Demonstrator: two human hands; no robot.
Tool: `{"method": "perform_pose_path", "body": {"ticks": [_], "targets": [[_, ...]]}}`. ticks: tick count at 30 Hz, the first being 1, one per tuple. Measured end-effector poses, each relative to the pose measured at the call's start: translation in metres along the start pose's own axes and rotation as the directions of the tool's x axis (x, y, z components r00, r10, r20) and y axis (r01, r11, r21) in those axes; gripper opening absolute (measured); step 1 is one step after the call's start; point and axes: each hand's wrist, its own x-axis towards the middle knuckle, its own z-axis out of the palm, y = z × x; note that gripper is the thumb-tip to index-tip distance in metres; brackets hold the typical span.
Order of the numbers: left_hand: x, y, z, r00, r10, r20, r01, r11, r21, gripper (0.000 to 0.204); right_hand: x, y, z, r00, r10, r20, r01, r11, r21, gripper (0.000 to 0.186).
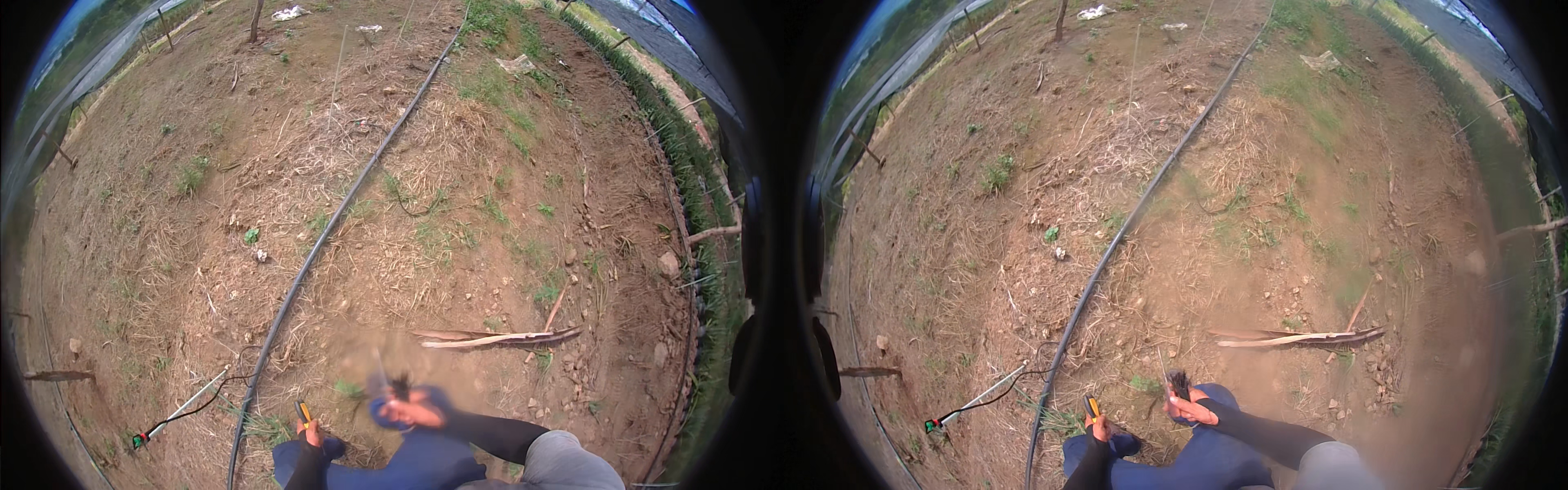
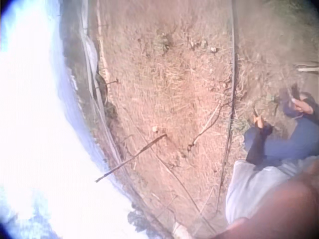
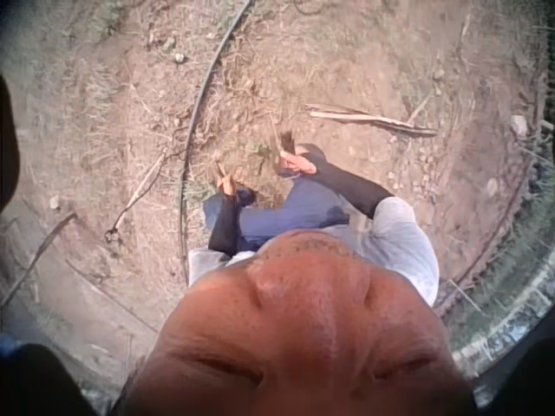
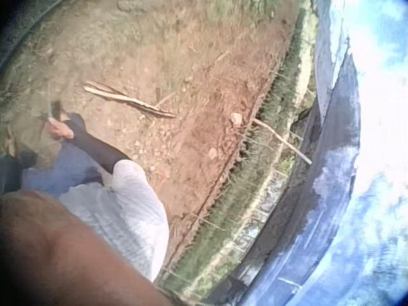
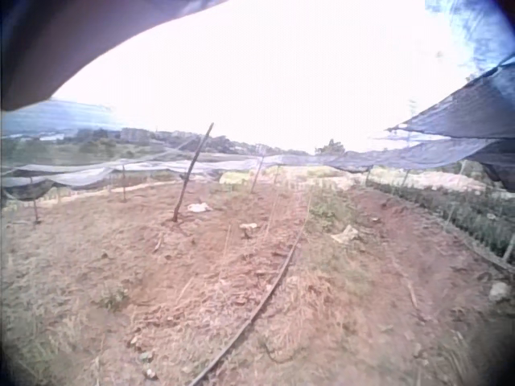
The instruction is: The person kneels on the ground and uses pliers to cut and connect black irrigation pipes and drip emitters. They repeatedly position the pipes, cut sections, and attach emitters to the main line in an outdoor field.
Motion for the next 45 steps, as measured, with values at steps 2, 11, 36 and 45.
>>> {"method": "perform_pose_path", "body": {"ticks": [2, 11, 36, 45], "targets": [[-0.052, 0.047, 0.013, 0.984, -0.179, 0.012, 0.18, 0.978, -0.106, 0.015, -0.074, -0.008, -0.026, 0.996, 0.04, -0.076, -0.043, 0.998, -0.047, 0.027], [-0.147, 0.238, 0.102, 0.995, -0.088, -0.044, 0.094, 0.984, 0.151, 0.018, -0.268, -0.06, -0.064, 0.943, -0.084, -0.323, 0.124, 0.987, 0.105, 0.042], [0.049, 0.423, 0.485, 1.0, 0.002, 0.008, -0.005, 0.866, 0.499, 0.021, -0.221, -0.349, -0.371, 0.733, -0.247, -0.633, 0.466, 0.861, 0.203, 0.026], [0.135, 0.471, 0.665, 1.0, 0.025, 0.0, -0.024, 0.945, 0.327, 0.016, -0.14, -0.552, -0.6, 0.848, -0.209, -0.488, 0.23, 0.973, -0.016, 0.036]]}}
